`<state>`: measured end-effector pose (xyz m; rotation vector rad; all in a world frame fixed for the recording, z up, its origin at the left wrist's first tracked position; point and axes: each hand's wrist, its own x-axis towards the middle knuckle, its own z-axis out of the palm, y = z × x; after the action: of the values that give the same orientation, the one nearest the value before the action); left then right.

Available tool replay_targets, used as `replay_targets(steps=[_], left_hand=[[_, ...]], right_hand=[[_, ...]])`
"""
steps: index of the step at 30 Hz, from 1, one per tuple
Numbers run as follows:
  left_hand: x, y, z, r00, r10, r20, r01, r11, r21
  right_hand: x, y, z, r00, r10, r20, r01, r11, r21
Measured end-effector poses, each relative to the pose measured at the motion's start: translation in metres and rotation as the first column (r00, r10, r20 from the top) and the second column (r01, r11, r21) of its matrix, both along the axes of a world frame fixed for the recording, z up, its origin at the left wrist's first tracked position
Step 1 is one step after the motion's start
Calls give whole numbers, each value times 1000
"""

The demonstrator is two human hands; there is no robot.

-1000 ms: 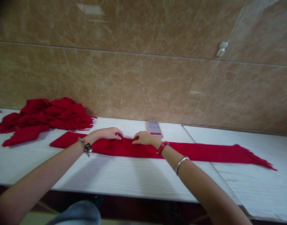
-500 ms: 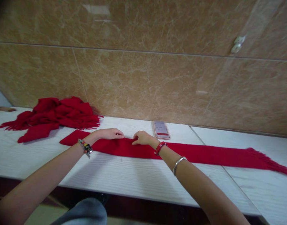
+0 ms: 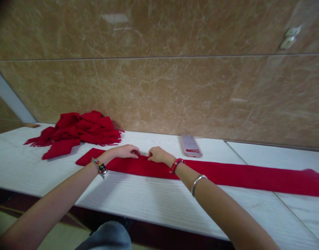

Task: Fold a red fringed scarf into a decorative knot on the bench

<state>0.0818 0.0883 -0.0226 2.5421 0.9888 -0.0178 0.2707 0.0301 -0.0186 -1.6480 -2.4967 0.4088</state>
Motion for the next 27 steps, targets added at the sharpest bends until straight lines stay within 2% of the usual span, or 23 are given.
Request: replay_targets(steps=[8, 14, 20, 27], left_hand=[[-34, 5, -5, 994, 101, -46, -99, 994, 42], [-57, 11, -3, 989, 113, -91, -110, 993, 43], [-65, 11, 7, 997, 57, -52, -55, 998, 27], [-66, 6, 6, 997, 71, -30, -69, 995, 67]], right_hand=[[-29, 15, -8, 999, -42, -20, 42, 999, -25], [-30, 16, -7, 999, -53, -14, 52, 997, -59], [-40, 17, 5, 1000, 24, -19, -25, 996, -90], [-55, 25, 7, 998, 63, 23, -59, 987, -146]])
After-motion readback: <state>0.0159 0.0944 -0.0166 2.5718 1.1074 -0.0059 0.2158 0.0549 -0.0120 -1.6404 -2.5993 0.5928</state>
